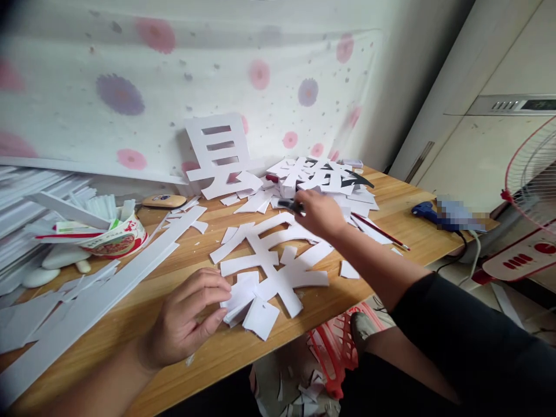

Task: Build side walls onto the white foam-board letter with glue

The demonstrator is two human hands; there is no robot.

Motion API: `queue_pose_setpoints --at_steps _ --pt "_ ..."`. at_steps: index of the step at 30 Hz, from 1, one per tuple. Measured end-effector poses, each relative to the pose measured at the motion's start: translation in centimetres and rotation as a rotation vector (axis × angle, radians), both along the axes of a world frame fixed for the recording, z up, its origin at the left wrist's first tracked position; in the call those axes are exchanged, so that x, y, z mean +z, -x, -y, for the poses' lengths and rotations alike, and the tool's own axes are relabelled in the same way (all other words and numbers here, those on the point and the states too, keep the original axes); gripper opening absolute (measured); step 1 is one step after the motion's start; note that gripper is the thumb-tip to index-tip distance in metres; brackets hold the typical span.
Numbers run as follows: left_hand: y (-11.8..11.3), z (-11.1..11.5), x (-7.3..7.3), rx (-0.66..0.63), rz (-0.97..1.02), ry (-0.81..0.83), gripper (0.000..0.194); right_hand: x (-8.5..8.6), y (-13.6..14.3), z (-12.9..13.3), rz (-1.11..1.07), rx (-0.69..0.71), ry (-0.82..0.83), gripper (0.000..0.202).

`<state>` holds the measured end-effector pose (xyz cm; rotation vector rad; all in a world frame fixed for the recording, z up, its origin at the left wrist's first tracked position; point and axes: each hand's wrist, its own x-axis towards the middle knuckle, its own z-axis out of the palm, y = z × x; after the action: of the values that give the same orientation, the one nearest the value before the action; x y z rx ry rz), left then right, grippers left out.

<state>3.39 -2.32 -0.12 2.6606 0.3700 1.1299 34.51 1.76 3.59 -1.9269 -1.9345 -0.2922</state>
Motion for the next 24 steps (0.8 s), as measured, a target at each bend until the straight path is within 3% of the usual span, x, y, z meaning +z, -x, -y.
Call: queue_pose_setpoints --at_steps 2,5,9,11,15,17,20,22,24 --pt "-0.1 0.1 0.1 -0.017 0.008 -0.015 0.020 1.3 -1.3 2.5 -0.210 -0.038 -0.129 0.028" --pt "-0.2 0.3 0.1 -0.046 0.007 -0.021 0.022 2.0 -2.7 6.6 -0.645 0.069 -0.227 0.042" --pt "-0.4 0.6 0.2 -0.061 -0.038 -0.012 0.023 1.0 -2.8 12.0 -1.089 0.312 -0.064 0.040" --pt "-0.5 0.8 0.3 -0.064 -0.056 -0.030 0.024 0.3 -2.2 14.4 -1.213 0.364 0.023 0.040" --pt "-0.7 1.4 0.5 -0.035 -0.122 -0.083 0.028 -0.4 -0.6 18.3 -1.413 0.354 0.343 0.072" --pt "-0.8 1.6 0.5 -0.016 -0.168 -0.097 0.030 -0.7 0.1 19.4 -1.633 0.341 0.507 0.080" --pt "-0.8 1.7 0.1 -0.006 -0.183 -0.103 0.032 -1.6 0.9 19.6 -1.908 0.327 0.573 0.068" --pt "-0.7 1.6 -0.3 -0.014 -0.185 -0.103 0.032 -2.3 1.1 19.2 -1.890 0.235 0.565 0.057" --pt "-0.5 1.2 -1.0 -0.010 -0.177 -0.089 0.031 -2.9 0.9 18.6 -1.693 0.132 0.565 0.057"
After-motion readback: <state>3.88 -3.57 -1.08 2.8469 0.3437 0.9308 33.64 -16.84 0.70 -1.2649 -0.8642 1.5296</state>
